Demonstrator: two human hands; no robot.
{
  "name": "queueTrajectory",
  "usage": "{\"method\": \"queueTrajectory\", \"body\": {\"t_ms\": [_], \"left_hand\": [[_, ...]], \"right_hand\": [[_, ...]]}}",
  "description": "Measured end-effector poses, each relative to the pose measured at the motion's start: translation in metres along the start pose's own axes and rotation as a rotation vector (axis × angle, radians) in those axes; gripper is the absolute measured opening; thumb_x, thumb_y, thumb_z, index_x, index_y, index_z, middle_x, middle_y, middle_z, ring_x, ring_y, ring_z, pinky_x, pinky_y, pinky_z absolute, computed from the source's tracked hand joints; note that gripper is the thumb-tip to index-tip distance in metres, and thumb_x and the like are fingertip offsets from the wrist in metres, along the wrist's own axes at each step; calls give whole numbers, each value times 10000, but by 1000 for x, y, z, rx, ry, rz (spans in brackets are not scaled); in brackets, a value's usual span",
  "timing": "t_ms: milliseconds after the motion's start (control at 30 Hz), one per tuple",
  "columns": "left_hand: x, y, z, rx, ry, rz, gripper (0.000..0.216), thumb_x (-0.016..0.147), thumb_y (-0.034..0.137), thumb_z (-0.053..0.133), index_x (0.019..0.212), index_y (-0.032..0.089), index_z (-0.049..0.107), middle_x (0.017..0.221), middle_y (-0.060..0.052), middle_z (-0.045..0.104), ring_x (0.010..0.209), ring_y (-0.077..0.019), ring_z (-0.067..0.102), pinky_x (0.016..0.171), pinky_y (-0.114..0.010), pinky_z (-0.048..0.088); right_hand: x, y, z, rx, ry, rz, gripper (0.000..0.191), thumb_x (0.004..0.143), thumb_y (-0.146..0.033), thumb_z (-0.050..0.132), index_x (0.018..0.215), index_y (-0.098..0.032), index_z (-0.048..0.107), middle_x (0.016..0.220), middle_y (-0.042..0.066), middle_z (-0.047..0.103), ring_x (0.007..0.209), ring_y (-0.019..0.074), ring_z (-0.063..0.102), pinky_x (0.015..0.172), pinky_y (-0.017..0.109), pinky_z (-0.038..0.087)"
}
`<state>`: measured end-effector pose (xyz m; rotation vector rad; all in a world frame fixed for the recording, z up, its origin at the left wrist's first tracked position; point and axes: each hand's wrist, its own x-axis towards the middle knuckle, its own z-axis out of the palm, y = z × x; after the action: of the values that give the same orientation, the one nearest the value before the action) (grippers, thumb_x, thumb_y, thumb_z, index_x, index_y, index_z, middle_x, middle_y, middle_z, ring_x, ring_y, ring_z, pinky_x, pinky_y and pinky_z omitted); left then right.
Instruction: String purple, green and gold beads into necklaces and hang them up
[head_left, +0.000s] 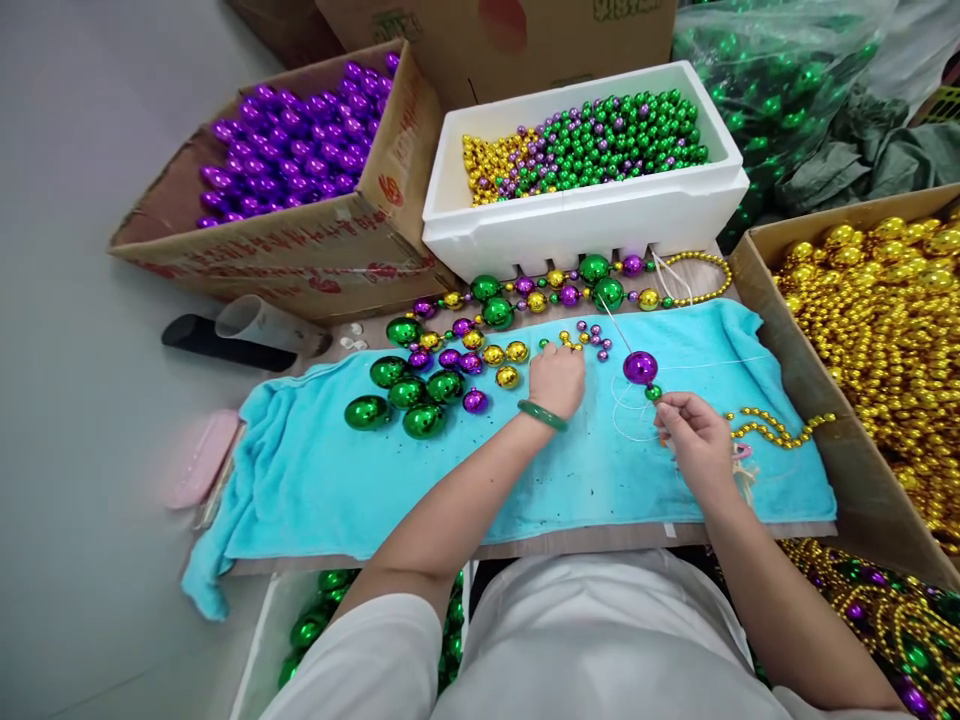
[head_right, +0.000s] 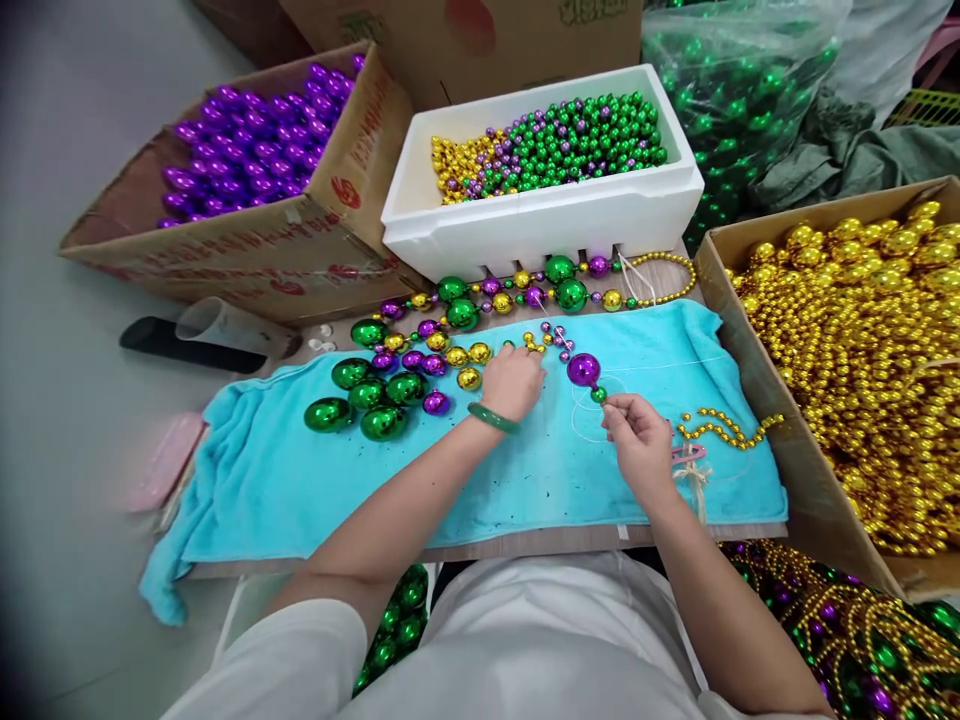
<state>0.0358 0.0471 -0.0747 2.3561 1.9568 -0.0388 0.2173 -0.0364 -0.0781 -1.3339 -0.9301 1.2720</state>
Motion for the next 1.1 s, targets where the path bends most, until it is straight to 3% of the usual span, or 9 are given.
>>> {"method": "queueTrajectory", "body": {"t_ms": [67,133,233,333,433,700,1100], "left_hand": [[-1,0,1,-81,19,-11,186,816,134,533,921,80,675,954,-206,652,1012,-361,538,803,-474,436],[-2,-3,-2,-309,84,-38,160,800,128,559,906,112,678,966,-170,663,1018,-322,551,865,-460,427],[-3,-14,-16,-1001,160,-193,147,805,187,594,931,166,667,937,-78,678,886,-199,606,817,-342,466],[-10,-25,-33,-1739,90,-366,167,821,248,605,959,166,652,859,-36,671,731,-114,618,657,-232,472],[-21,-31,-42,-2078,43,-425,149,836,222,599,948,140,652,837,-42,673,708,-91,630,619,-196,478],[-35,-35,-43,-2223,74,-488,138,875,190,550,945,125,650,831,-57,689,689,-83,636,614,-182,500],[-42,-39,-44,-2146,200,-364,163,789,191,660,945,145,669,849,-35,677,708,-73,628,644,-182,491]], "right_hand": [[0,2,0,-12,-9,-4,189,775,-353,625,815,-169,620,635,-15,570,565,96,505,512,218,410],[-2,5,-1,-36,-23,-14,182,778,-348,626,814,-170,631,636,-13,573,578,100,513,519,219,413],[-5,11,-2,-69,-53,-31,170,780,-335,628,810,-170,653,619,-14,573,549,96,495,507,223,397],[-9,15,-2,-77,-82,-31,164,775,-329,636,800,-170,669,603,-14,570,535,97,484,503,230,389],[-12,16,1,-87,-101,-19,162,768,-329,644,798,-173,680,597,-12,571,532,100,485,498,232,390],[-18,10,6,-141,-117,-35,164,763,-329,645,784,-172,687,588,-15,570,528,96,485,500,228,388],[-20,8,10,-199,-133,-27,179,761,-342,644,782,-171,693,578,-17,574,524,98,495,508,231,393]]}}
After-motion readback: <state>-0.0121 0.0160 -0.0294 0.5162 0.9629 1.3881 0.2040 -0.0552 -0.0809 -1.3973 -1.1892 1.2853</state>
